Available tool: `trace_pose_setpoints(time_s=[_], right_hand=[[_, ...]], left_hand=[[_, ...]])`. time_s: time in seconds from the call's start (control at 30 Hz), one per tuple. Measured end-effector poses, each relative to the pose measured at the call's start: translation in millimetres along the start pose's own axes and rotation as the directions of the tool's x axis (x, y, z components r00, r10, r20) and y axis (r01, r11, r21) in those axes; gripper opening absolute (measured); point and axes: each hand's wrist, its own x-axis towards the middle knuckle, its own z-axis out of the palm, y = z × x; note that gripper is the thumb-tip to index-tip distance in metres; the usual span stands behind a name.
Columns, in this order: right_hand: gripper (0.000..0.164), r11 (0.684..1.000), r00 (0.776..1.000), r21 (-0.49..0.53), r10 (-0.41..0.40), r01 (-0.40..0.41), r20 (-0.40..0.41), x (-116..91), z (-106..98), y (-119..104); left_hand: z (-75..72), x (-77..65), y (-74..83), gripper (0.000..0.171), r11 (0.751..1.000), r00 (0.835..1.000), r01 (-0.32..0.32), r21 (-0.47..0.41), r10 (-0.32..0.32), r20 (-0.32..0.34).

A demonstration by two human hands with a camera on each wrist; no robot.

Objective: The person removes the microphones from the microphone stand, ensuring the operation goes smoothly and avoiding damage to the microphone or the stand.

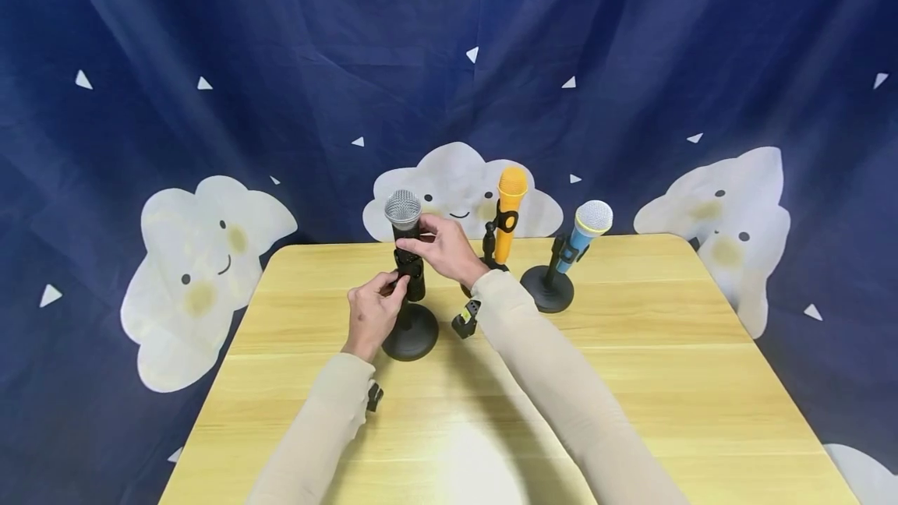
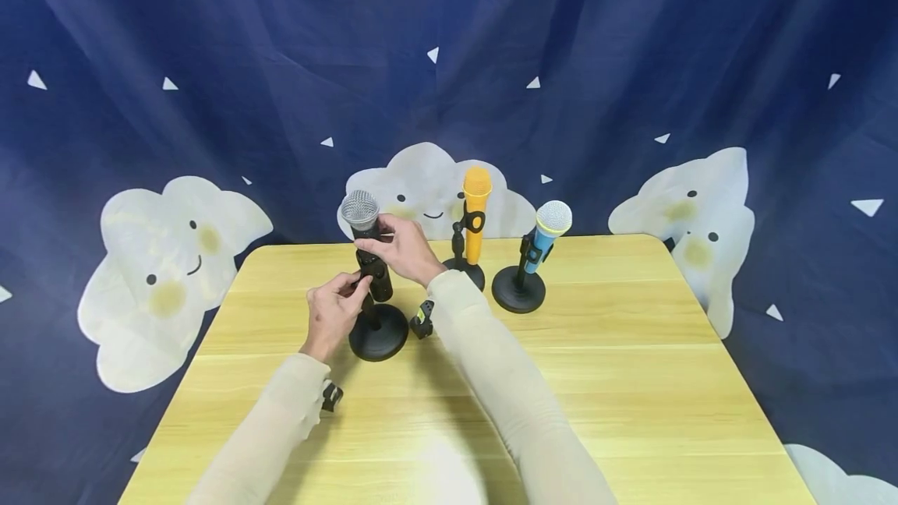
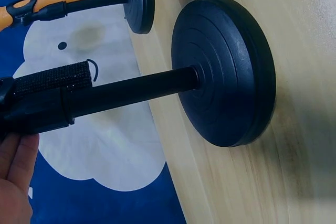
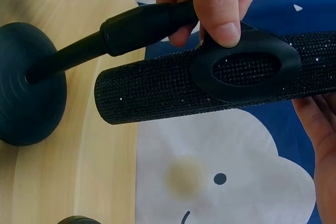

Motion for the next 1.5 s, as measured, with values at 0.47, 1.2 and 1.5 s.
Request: trace_pose_setpoints(time_s=[0.47,1.2,1.5], right_hand=[[0.025,1.000,0.999,0.010,0.001,-0.002,0.046,3,-6,-6],[0.031,0.999,0.995,0.045,-0.028,0.024,0.093,9,-15,-15],[0.031,0.998,0.993,0.067,-0.028,0.021,0.115,11,-17,-19]], left_hand=[[-0.7,-0.3,-0.4,0.014,1.000,1.000,-0.017,0.002,0.017,-0.001],[-1.8,3.6,-0.2,0.012,1.000,0.999,-0.016,-0.013,0.016,0.044],[-3.4,1.7,-0.2,0.011,1.000,0.998,0.008,0.004,-0.008,0.063]])
